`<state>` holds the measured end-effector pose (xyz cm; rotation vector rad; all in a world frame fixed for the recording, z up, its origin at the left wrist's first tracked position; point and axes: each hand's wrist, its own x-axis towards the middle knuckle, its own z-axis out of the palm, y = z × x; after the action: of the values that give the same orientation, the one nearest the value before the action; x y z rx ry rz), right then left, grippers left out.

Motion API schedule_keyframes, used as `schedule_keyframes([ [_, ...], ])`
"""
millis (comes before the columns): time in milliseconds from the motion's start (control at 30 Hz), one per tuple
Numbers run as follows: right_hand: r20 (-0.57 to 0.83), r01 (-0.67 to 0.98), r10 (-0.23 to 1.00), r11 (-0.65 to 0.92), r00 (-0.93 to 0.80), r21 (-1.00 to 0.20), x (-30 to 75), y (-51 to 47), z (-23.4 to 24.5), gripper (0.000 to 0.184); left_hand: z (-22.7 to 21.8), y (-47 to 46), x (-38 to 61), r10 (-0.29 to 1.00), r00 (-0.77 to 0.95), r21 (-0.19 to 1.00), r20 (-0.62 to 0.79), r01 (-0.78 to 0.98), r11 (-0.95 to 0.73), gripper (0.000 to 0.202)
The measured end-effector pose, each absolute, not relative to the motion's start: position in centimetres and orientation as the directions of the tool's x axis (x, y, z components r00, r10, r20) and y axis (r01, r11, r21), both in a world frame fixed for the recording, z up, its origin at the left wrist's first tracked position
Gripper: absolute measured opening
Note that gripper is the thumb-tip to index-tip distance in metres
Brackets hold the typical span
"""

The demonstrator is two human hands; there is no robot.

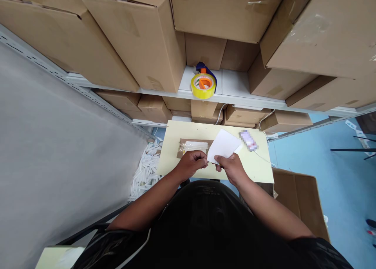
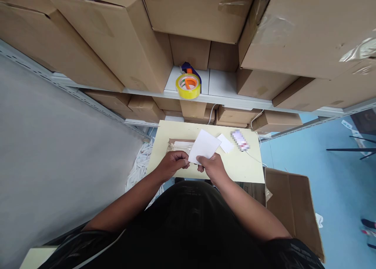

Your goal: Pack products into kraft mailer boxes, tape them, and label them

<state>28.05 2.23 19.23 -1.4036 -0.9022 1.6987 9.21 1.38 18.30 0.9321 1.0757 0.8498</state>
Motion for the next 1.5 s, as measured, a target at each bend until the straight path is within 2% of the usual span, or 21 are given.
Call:
schedule_keyframes([
  [167, -0.54, -0.094, 0.807, -0.573, -0.24, -0.814, 28.1, 2.6, 18.3, 0.031, 17.9, 1.4, 9.3, 0.934, 0.228, 0.949, -0.277, -0.088, 0.303, 0.01],
  [233, -0.536, -0.012, 0.827, -0.545, -0.17, -0.838, 28.2, 2.7, 17.6, 0.042, 17.7, 1.4, 9.4, 0.946, 0.198, 0.956, -0.258, -0.09, 0.279, 0.01],
  [300, -0.379, 0.126, 0.925, -0.379, 0.025, -0.917, 28.2, 2.7, 17.1, 0.056, 17.6, 1.4, 9.5, 0.954, 0.172, 0.961, -0.245, -0.088, 0.262, 0.011],
  [367, -0.114, 0.283, 0.987, -0.141, 0.111, -0.949, 28.2, 2.4, 17.1, 0.057, 17.6, 1.4, 9.5, 0.963, 0.155, 0.969, -0.222, -0.07, 0.235, 0.012],
  [433, 0.048, 0.348, 0.998, 0.055, -0.029, -0.936, 27.9, 2.1, 17.6, 0.039, 17.7, 1.4, 9.5, 0.972, 0.139, 0.981, -0.188, -0.028, 0.194, 0.014],
  [500, 0.073, 0.324, 0.973, 0.142, -0.217, -0.935, 27.3, 2.0, 18.3, 0.017, 17.8, 1.3, 9.5, 0.98, 0.124, 0.988, -0.156, 0.01, 0.156, 0.015],
  [567, 0.057, 0.308, 0.952, 0.153, -0.3, -0.939, 26.7, 2.0, 18.8, 0.009, 17.8, 1.2, 9.4, 0.984, 0.113, 0.991, -0.135, 0.031, 0.132, 0.015],
  [700, 0.053, 0.338, 0.964, 0.143, -0.261, -0.93, 25.8, 2.6, 18.7, 0.012, 17.3, 0.6, 8.5, 0.988, 0.094, 0.991, -0.119, 0.073, 0.112, 0.013],
  [833, -0.092, 0.249, 0.99, -0.063, -0.108, -0.966, 25.8, 4.0, 17.9, 0.014, 15.1, -0.2, 5.0, 0.975, -0.025, 0.961, -0.219, 0.165, 0.22, 0.009],
  [933, -0.174, 0.225, 0.981, -0.152, -0.082, -0.962, 25.8, 5.0, 17.3, 0.015, 12.2, -1.2, -0.2, 0.944, -0.117, 0.888, -0.308, 0.322, 0.329, 0.01],
  [1033, -0.209, 0.24, 0.97, -0.175, -0.126, -0.955, 25.6, 5.3, 16.6, 0.015, 8.8, -2.7, -6.5, 0.899, -0.239, 0.741, -0.368, 0.509, 0.439, 0.012],
  [1100, -0.216, 0.252, 0.967, -0.177, -0.137, -0.951, 25.5, 5.2, 16.4, 0.015, 6.7, -4.1, -10.6, 0.84, -0.334, 0.553, -0.429, 0.638, 0.536, 0.016],
  [1200, -0.241, 0.259, 0.961, -0.201, -0.133, -0.945, 25.5, 4.9, 16.3, 0.017, 4.2, -6.3, -15.7, 0.73, -0.439, 0.264, -0.523, 0.731, 0.629, 0.02],
  [1267, -0.26, 0.236, 0.958, -0.226, -0.121, -0.945, 25.5, 4.7, 16.4, 0.02, 3.1, -7.5, -18.2, 0.632, -0.518, 0.084, -0.576, 0.732, 0.676, 0.021],
  [1333, -0.268, 0.196, 0.958, -0.245, -0.1, -0.95, 25.5, 4.6, 16.4, 0.023, 2.7, -8.1, -19.7, 0.545, -0.585, -0.035, -0.6, 0.7, 0.713, 0.024],
  [1400, -0.268, 0.171, 0.961, -0.253, -0.069, -0.952, 25.6, 4.4, 16.2, 0.025, 2.9, -7.9, -20.0, 0.524, -0.617, -0.069, -0.587, 0.683, 0.728, 0.025],
  [1433, -0.262, 0.175, 0.964, -0.249, -0.054, -0.953, 25.7, 4.3, 16.0, 0.025, 3.4, -7.5, -19.5, 0.551, -0.61, -0.041, -0.57, 0.69, 0.722, 0.025],
  [1500, -0.221, 0.221, 0.975, -0.211, -0.025, -0.952, 25.8, 3.9, 15.4, 0.023, 4.7, -6.1, -17.2, 0.667, -0.53, 0.146, -0.524, 0.716, 0.683, 0.027],
])
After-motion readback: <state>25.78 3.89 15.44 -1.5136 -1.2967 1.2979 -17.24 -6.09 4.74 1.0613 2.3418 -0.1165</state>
